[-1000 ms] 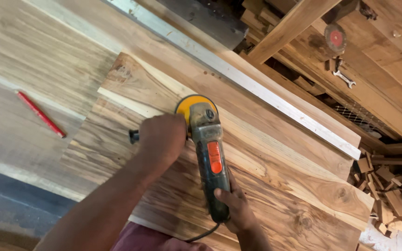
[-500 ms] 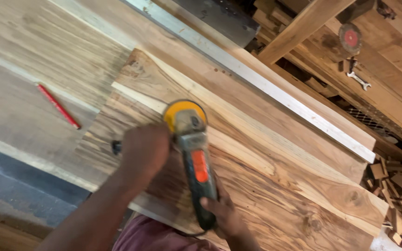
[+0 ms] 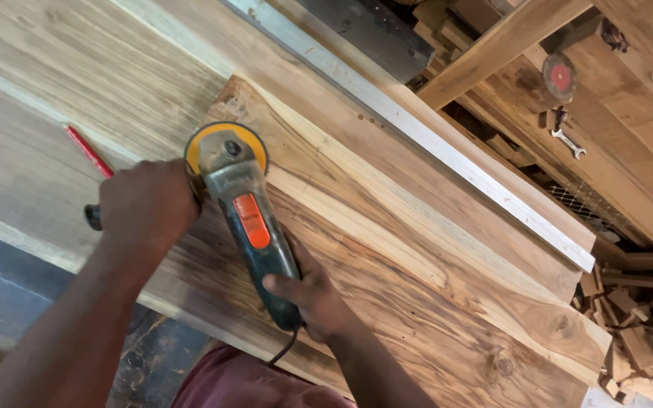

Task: The person uses an angle grinder with a sanding disc to smooth the surface of a wooden plank. They move the tool back and forth across the plank, generating wood dust.

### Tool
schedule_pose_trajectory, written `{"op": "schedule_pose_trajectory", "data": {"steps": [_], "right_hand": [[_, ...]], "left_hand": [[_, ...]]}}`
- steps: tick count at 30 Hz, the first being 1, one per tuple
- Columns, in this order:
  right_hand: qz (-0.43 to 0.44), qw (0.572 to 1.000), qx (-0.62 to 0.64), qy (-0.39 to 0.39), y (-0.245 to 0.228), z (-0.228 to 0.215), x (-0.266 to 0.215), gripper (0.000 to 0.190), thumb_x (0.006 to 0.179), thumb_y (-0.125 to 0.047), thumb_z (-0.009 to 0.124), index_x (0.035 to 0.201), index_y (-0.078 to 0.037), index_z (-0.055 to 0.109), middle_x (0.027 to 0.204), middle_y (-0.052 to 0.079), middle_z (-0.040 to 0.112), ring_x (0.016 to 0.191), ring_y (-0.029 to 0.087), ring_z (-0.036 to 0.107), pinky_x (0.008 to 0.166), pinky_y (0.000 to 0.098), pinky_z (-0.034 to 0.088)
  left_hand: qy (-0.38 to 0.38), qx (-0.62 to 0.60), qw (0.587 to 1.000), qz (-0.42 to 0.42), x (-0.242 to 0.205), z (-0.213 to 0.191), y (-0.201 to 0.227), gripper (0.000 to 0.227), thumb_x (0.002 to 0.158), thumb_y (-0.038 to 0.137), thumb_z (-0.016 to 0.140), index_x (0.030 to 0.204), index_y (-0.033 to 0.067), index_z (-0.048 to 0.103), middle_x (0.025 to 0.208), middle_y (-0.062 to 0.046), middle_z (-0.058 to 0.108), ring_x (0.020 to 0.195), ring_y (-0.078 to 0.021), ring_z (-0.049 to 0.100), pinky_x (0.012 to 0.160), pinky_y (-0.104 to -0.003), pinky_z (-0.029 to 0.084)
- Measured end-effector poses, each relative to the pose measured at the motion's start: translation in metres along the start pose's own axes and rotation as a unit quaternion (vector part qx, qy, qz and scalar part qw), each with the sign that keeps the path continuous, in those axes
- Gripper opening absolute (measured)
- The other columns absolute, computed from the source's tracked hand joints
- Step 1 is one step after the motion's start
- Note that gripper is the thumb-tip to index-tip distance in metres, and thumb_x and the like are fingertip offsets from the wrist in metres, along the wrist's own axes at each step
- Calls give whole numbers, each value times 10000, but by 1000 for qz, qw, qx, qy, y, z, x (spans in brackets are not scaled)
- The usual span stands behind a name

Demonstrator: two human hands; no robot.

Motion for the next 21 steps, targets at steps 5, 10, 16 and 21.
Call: {"op": "schedule_pose_trajectory", "data": {"steps": [5,10,16,21], "right_hand": [[1,999,18,32,14,-16,-37,1020,751,-228,752,1637,-117,262,1268,131,567,1020,237,614,762,361,595],[-15,997,3,73,26,-34,-68,1005,771,-233,752,1644,-98,272,1247,147,582,1035,221,626,838,322,575],[30,989,46,135,40,-55,-97,1002,705,-240,747,1595,-158,295,1099,155,628,805,244,679,671,401,595],[1,990,55,131,54,-75,-120,1016,712,-251,754,1615,-140,301,1095,197,642,783,262,682,698,395,587]], "left_hand": [[59,-21,996,69,-25,13,26,159,872,209,604,891,124,736,863,-128,760,784,-356,751,661,-492,588],[4,-70,993,99,-38,22,57,150,846,214,620,879,111,723,821,-140,747,770,-357,744,634,-498,588],[-33,-79,989,124,-48,23,88,142,881,214,617,886,117,721,832,-114,750,798,-334,748,676,-485,592],[-61,-98,984,136,-61,33,113,128,864,200,628,872,120,728,839,-114,749,797,-329,751,684,-483,589]]}}
Point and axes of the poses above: each hand's wrist, its own x-axis towards the middle knuckle, its own z-axis out of the palm, y = z × x, the point moved 4 cm from there along x, towards the middle knuckle
